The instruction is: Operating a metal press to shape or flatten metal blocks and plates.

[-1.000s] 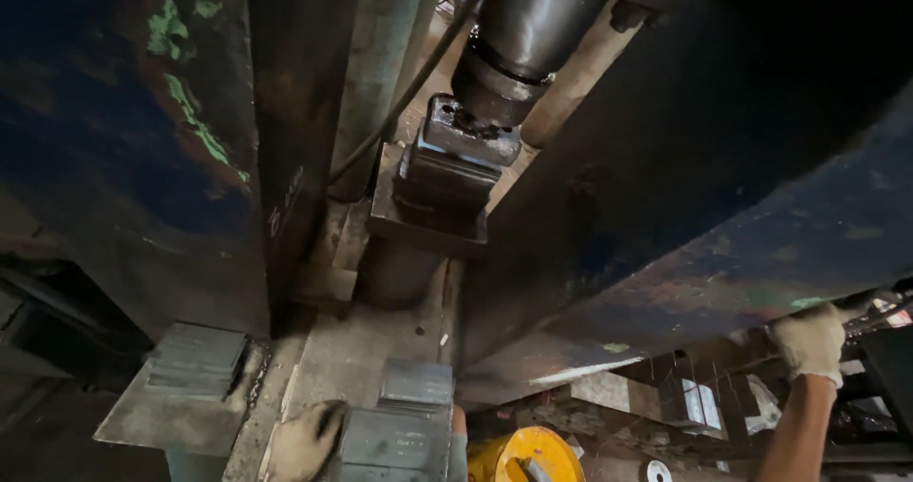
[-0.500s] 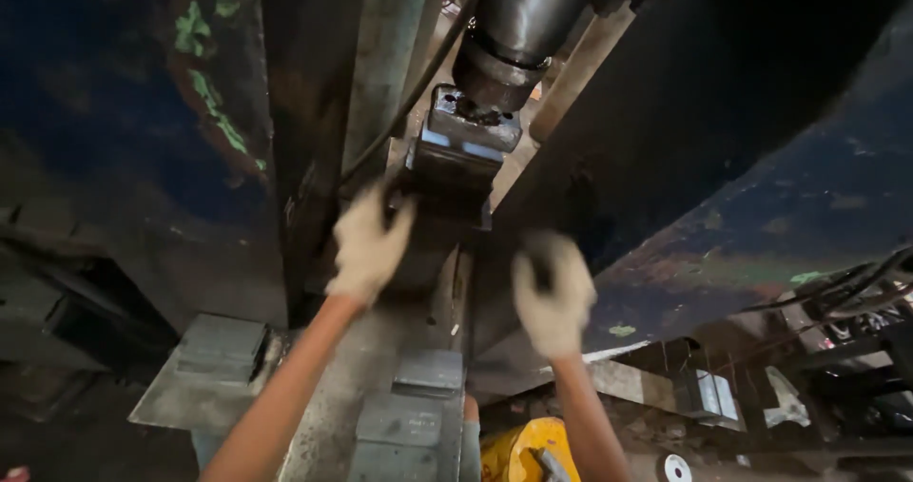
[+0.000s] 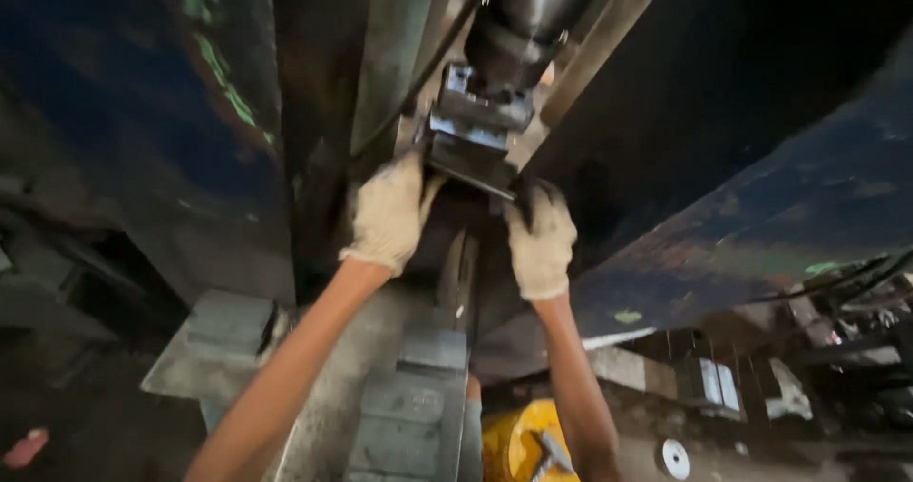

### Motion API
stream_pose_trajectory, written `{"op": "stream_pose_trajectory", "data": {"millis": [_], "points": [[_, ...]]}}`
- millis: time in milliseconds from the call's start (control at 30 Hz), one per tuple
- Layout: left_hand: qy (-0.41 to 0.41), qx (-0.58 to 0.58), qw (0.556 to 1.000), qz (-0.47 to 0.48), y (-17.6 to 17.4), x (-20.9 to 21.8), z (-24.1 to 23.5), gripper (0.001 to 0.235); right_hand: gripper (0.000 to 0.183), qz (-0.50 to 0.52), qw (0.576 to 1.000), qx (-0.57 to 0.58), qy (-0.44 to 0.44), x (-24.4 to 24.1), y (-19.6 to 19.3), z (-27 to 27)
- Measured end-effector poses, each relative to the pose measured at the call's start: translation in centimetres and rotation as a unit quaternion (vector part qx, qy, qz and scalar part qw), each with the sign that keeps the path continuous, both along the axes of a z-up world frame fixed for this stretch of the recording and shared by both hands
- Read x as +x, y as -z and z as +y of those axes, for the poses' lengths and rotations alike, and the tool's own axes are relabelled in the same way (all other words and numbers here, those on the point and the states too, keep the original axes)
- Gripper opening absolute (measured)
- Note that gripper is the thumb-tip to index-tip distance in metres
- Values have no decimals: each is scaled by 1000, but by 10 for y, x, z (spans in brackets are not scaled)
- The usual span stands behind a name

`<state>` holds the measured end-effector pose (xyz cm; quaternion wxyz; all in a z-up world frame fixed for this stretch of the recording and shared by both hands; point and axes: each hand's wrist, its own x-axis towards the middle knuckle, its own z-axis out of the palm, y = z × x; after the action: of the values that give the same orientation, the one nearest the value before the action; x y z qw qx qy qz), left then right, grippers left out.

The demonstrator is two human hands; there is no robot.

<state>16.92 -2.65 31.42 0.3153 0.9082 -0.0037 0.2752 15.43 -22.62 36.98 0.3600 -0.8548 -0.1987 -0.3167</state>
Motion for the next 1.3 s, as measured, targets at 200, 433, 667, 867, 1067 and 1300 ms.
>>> {"op": "stream_pose_trajectory", "data": {"millis": [200, 433, 667, 867, 1067, 1300], "points": [[197, -321, 902, 210, 95, -59, -8, 43, 47, 267, 962, 52, 8, -7, 207, -84], [190, -132, 881, 413, 187, -74, -8, 50, 46, 504, 808, 302, 50, -72, 270, -97], [229, 31, 866, 443, 192, -68, -34, 50, 39, 450, 890, 40, 63, -69, 212, -65], [202, 28, 890, 409, 213, -68, -29, 47, 43, 481, 855, -193, 19, -29, 201, -63], [155, -197, 895, 369, 276, -102, 14, 50, 33, 305, 886, -333, -104, 8, 148, 7], [-59, -474, 825, 302, 303, -167, 18, 33, 22, 250, 802, -506, -193, 122, 272, 172]]}}
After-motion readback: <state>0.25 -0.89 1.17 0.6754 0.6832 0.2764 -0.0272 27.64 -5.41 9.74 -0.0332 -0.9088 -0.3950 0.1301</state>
